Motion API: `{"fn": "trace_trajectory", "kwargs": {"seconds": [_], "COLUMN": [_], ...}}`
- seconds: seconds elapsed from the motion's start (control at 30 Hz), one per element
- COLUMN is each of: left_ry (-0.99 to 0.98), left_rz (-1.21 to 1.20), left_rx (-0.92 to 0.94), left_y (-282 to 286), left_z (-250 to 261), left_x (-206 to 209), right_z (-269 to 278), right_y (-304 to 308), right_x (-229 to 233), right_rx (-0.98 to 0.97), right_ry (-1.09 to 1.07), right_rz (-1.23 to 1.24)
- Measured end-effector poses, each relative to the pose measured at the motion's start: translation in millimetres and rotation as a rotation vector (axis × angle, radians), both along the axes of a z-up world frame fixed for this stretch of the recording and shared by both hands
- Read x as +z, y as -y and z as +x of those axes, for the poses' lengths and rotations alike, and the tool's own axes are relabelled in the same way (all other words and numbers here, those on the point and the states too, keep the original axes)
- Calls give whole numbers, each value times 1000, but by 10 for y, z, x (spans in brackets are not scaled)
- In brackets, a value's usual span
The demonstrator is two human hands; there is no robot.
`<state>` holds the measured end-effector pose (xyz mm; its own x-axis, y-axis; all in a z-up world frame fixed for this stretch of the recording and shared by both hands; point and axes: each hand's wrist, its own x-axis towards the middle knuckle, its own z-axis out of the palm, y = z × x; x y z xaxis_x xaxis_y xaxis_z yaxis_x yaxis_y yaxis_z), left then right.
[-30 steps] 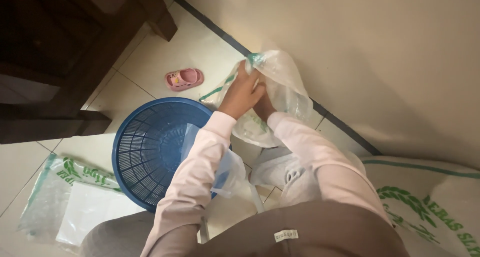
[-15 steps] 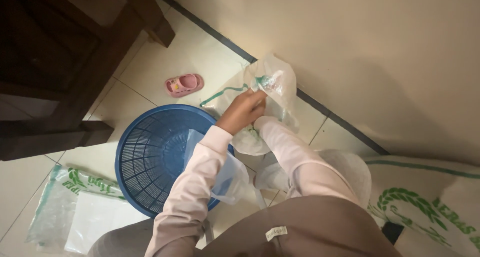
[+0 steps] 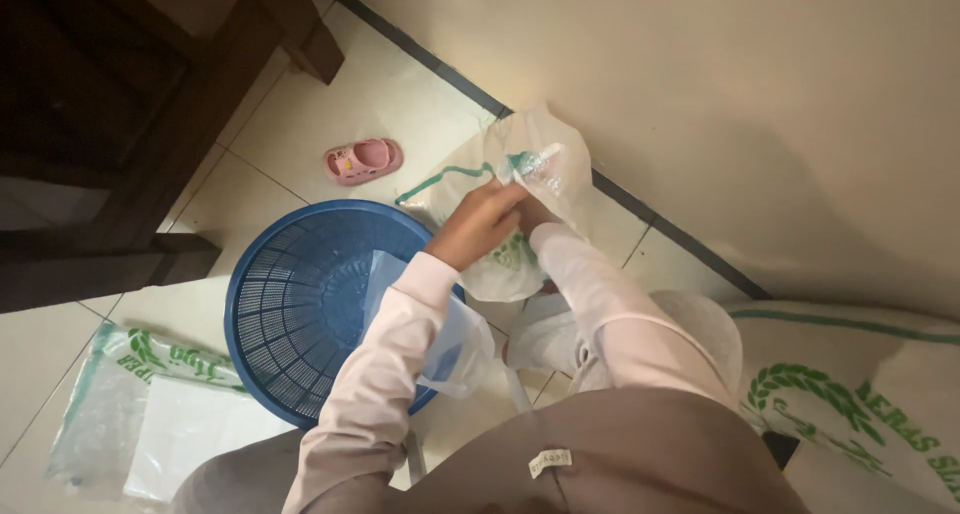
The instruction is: The person scoops rice from a large sack into small plastic bags using a yellow cup. They sit on the floor, open each bag, fill it with rice, and place the filled bags on the floor.
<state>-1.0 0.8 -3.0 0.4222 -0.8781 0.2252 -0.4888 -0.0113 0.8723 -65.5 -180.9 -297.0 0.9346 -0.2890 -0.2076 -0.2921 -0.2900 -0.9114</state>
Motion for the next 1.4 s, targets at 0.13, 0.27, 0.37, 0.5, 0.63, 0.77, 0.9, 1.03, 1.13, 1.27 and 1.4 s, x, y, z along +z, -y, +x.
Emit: {"fn": "trace_trajectory", "kwargs": {"seconds": [0.13, 0.27, 0.37, 0.5, 0.63, 0.77, 0.9, 1.03, 1.13, 1.27, 1.4], "left_ry": [-13, -77, -101, -163, -213, -236, -238, -225, -158, 11, 155], "left_rz": [20, 25, -68, -92, 8, -8, 39, 26, 34, 40, 49], "left_rx": [5, -7, -18, -40, -53, -68, -71, -64, -34, 32, 41], "left_y": [15, 63, 172, 351, 471, 561, 585, 646, 650, 581, 443], "left_z": [-8, -98, -222, -376, -466, -497, -547, -564, -528, -207, 91], "left_x": [-49, 0, -12, -39, -49, -44, -60, -70, -99, -63, 175], "right_z": [-1, -34, -154, -188, -192, -160, -38, -137, -81, -37, 36], "right_y": [-369, -589, -683, -683, -699, -638, -645, -470, -430, -248, 3], "right_x": [-80, -46, -141, -98, -76, -88, -8, -180, -188, -127, -59], "right_rx": [-277, -357, -336, -335, -333, -343, -331, -301, -256, -223, -6], "right_ry": [113, 133, 110, 111, 115, 122, 126, 146, 171, 254, 237], "right_rz": [-93, -172, -189, -194, -176, -161, -133, -84, 8, 278, -90]}}
